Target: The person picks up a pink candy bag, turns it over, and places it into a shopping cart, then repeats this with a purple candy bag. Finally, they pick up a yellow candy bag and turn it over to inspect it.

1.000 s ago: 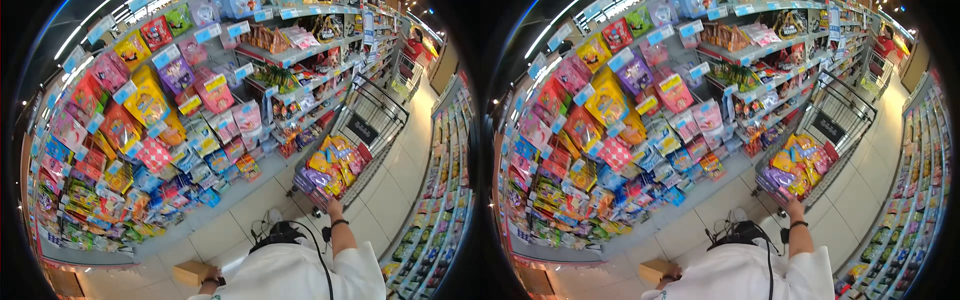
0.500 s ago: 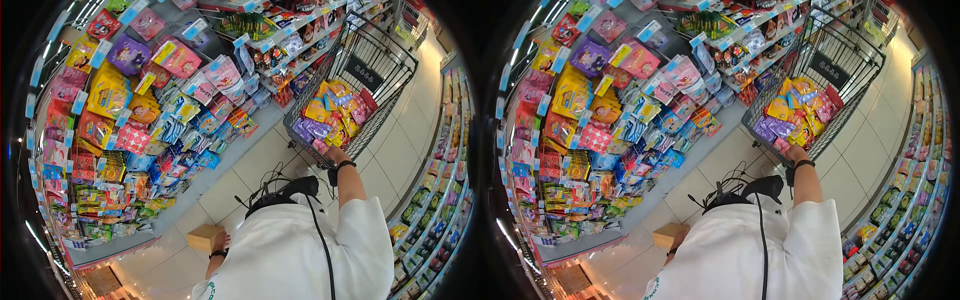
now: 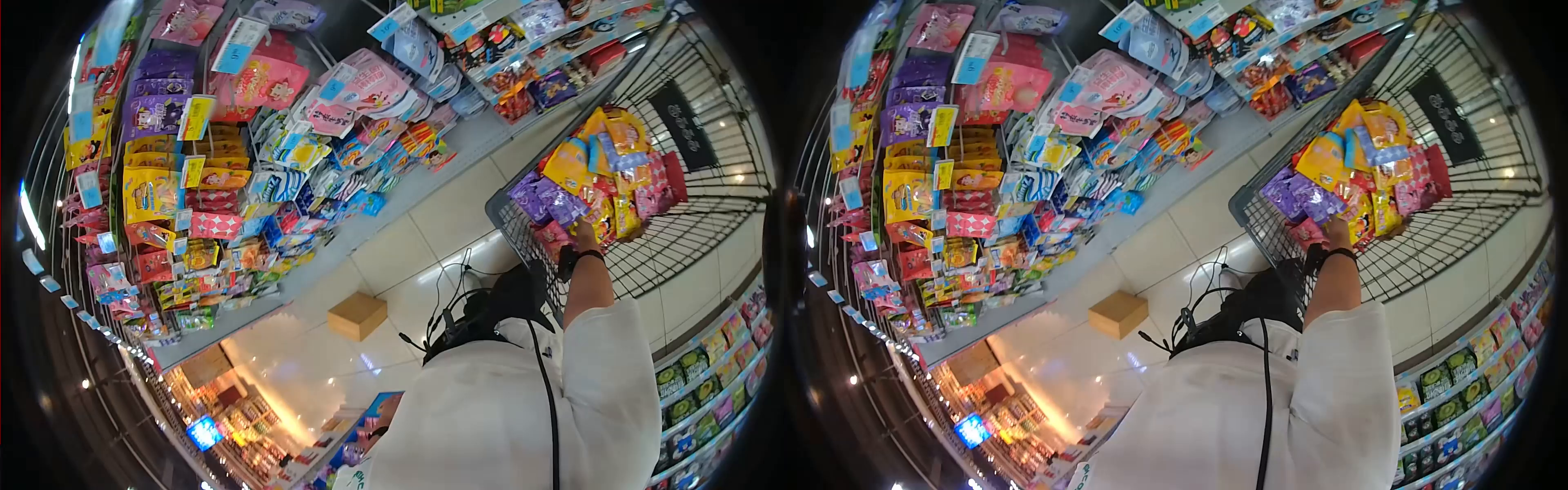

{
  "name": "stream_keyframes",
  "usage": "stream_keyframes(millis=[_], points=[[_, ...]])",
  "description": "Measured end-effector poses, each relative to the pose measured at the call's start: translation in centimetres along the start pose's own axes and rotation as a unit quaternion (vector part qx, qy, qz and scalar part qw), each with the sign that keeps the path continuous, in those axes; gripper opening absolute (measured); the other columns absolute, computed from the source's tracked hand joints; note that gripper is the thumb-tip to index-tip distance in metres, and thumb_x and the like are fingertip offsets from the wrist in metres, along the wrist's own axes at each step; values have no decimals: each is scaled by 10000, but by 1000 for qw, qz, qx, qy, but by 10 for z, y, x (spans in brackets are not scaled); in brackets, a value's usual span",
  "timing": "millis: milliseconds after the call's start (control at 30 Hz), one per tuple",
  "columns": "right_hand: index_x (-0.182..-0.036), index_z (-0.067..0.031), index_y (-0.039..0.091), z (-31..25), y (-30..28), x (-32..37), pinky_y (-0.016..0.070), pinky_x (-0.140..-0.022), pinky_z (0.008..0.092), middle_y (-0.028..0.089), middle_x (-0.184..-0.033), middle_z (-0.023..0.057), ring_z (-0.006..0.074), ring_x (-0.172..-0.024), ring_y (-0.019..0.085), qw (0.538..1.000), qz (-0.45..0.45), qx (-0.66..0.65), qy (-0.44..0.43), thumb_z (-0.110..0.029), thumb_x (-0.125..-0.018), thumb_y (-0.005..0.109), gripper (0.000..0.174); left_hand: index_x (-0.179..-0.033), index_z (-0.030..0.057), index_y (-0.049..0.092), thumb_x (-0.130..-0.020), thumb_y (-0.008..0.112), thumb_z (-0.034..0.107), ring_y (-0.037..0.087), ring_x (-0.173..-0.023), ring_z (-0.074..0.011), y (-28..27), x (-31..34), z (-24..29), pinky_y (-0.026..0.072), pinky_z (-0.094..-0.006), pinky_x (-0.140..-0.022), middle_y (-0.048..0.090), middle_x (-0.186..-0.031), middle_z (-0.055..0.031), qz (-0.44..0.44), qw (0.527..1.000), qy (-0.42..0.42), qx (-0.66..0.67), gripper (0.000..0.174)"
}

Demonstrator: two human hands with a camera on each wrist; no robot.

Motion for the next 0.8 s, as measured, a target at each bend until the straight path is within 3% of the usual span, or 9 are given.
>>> stream_keyframes(millis=[133, 233, 300, 367, 467, 500, 567, 600, 800], points=[[-1280, -175, 441, 24, 8, -34, 419, -848, 526, 496, -1242, 52, 299, -1078, 514, 980, 23, -191, 50, -426, -907, 458, 450, -1135, 74, 557, -909, 457, 225, 599, -856, -181, 3, 42, 12, 482, -331, -706, 644, -972, -93, 33, 998, 27, -43, 290], [-1266, -180, 449, 29, 20, -37, 427, -850, 523, 492, -1228, 46, 302, -1067, 512, 953, 35, -289, 85, -422, -912, 453, 430, -1133, 72, 559, -909, 456, 222, 601, -848, -178, 7, 56, 20, 482, -328, -700, 645, -966, -90, 49, 994, 60, -83, 288], [-1273, -184, 436, 30, 29, -41, 450, -845, 472, 494, -1208, 43, 275, -1030, 521, 951, 21, -290, 100, -426, -909, 455, 438, -1132, 71, 560, -909, 455, 219, 603, -842, -175, 8, 61, 29, 482, -326, -696, 646, -963, -88, 59, 988, 88, -110, 287], [-1158, -134, 520, 9, 33, -22, 482, -704, 366, 573, -991, 59, 219, -819, 567, 928, 40, -368, 43, -446, -904, 460, 407, -1130, 70, 560, -909, 455, 217, 604, -837, -173, 11, 62, 39, 483, -324, -692, 647, -959, -87, 65, 981, 121, -140, 286], [-949, -98, 593, 44, 28, -71, 431, -536, 312, 552, -701, 46, 188, -585, 531, 917, 73, -375, 111, -448, -889, 504, 367, -1128, 69, 562, -909, 454, 214, 606, -828, -169, 18, 59, 57, 483, -321, -686, 648, -953, -84, 75, 965, 174, -179, 284], [-949, -98, 593, 47, 28, -71, 431, -536, 312, 552, -701, 46, 188, -585, 531, 917, 72, -375, 113, -448, -889, 504, 367, -1128, 68, 562, -909, 454, 213, 607, -826, -168, 21, 58, 58, 483, -320, -684, 648, -951, -83, 79, 960, 191, -190, 284], [-827, -125, 535, 3, 37, -29, 361, -425, 318, 459, -589, 35, 183, -462, 449, 955, -3, -295, 28, -388, -810, 646, 286, -1126, 67, 563, -909, 454, 211, 608, -820, -166, 30, 57, 58, 483, -318, -679, 649, -947, -81, 87, 948, 225, -209, 283], [-739, -120, 542, 3, 41, -38, 339, -431, 314, 457, -572, 47, 186, -462, 437, 948, -7, -316, 22, -415, -783, 671, 325, -1126, 67, 563, -909, 454, 210, 609, -817, -164, 35, 63, 60, 483, -317, -677, 650, -945, -80, 91, 942, 241, -217, 282], [-726, -116, 552, -20, 44, -20, 354, -448, 338, 456, -534, 60, 204, -459, 442, 984, 13, -174, 38, -526, -764, 629, 419, -1122, 64, 566, -908, 452, 203, 613, -800, -157, 77, 69, 81, 483, -311, -665, 652, -934, -75, 129, 892, 357, -245, 279]])
Point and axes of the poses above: each hand's wrist, its own x-axis away from the middle knuckle, its own y-axis out of the palm, z = x × y, the point moved 9 cm from there along -x, towards the middle knuckle
